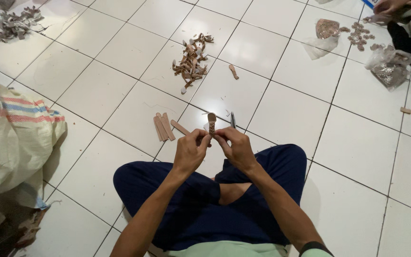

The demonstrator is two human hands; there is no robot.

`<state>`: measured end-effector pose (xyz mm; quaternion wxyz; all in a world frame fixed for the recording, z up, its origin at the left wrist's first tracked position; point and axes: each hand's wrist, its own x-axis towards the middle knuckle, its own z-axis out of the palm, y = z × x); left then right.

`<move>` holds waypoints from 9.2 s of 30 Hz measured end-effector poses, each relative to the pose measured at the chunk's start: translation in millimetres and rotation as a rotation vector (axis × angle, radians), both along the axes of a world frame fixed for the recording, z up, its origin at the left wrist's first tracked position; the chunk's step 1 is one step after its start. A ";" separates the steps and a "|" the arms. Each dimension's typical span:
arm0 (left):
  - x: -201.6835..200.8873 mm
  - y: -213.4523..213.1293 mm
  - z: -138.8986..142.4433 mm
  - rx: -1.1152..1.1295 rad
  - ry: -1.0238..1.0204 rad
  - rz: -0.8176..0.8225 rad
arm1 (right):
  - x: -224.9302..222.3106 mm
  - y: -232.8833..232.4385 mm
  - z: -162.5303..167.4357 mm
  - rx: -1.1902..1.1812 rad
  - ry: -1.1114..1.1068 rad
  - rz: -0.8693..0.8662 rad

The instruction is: The person sits on a tiled floor and wraps a thin strip of material around small wooden sticks using both hands. They use scissors to cut the strip and place the wrapped sticks on the floor. The person repeats this process for several sticks.

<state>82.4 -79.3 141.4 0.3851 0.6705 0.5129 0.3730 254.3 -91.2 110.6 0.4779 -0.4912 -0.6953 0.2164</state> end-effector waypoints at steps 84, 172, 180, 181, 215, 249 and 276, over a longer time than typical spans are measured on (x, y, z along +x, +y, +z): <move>12.3 -7.0 -21.1 0.379 0.143 0.108 | 16.4 25.6 -14.9 -0.642 0.422 0.299; 9.2 -13.7 -19.1 0.262 -0.035 0.173 | 8.7 7.7 -31.1 -0.702 0.786 0.255; -3.5 -3.6 -24.0 -0.286 -0.385 0.029 | -4.7 -3.6 -14.3 -0.635 0.881 0.115; -4.2 -3.2 -26.4 -0.294 -0.429 0.009 | -4.8 -4.3 -11.9 -0.654 0.885 0.117; -30.1 -18.9 17.5 -0.371 -0.215 -0.328 | 25.8 -22.9 29.8 0.292 -0.297 0.355; -35.9 23.2 98.0 -0.008 -0.543 0.259 | -85.9 203.9 86.3 -0.187 -0.457 0.778; -161.7 -244.1 673.3 0.070 -0.346 1.027 | -233.6 -85.7 646.2 -0.708 0.115 1.069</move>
